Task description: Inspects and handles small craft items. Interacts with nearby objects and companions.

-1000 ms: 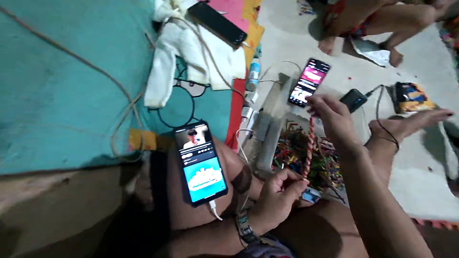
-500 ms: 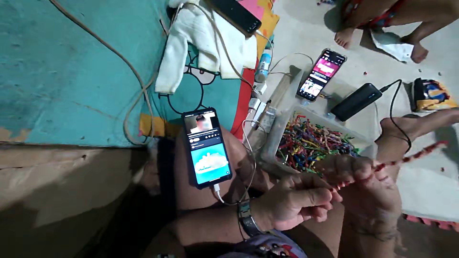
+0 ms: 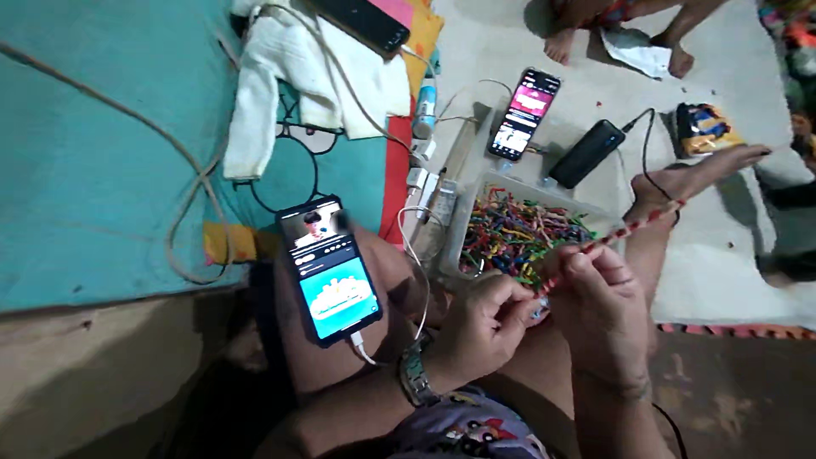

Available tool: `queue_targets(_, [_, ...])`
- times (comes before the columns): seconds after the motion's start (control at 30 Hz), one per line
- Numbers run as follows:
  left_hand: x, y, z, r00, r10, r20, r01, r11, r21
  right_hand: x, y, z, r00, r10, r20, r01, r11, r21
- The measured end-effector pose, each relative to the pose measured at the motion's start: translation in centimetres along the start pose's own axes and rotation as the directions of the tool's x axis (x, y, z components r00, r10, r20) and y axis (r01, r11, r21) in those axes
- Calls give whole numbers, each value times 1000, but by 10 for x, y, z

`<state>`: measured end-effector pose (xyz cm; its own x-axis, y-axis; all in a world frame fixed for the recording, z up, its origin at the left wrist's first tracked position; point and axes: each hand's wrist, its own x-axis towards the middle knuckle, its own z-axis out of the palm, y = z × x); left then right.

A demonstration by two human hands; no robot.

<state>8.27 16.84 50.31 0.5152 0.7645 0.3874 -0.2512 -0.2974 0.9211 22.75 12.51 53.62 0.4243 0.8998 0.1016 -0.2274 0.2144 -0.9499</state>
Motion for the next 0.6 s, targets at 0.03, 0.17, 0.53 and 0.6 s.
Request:
queue_targets(0.03, [-4,-2,2,999,-43,5,43,998,-40,1,-4,-6,998,-6,58,8,1000,-26])
queue_targets(0.17, [-16,-10,10,982,-168,87,181,969,-170,6,-37,-19,982,-171,80,184,961,-205])
queue_targets(0.53, [-16,-19,10,956,-282,76,291,942,-169,58,-45,-68,853,-509,116,266,233,-935])
queue_targets(0.6, [-15,-18,13,950,-299,86,311,926,-214,79,-30,-75,861,-490,138,227,127,-966])
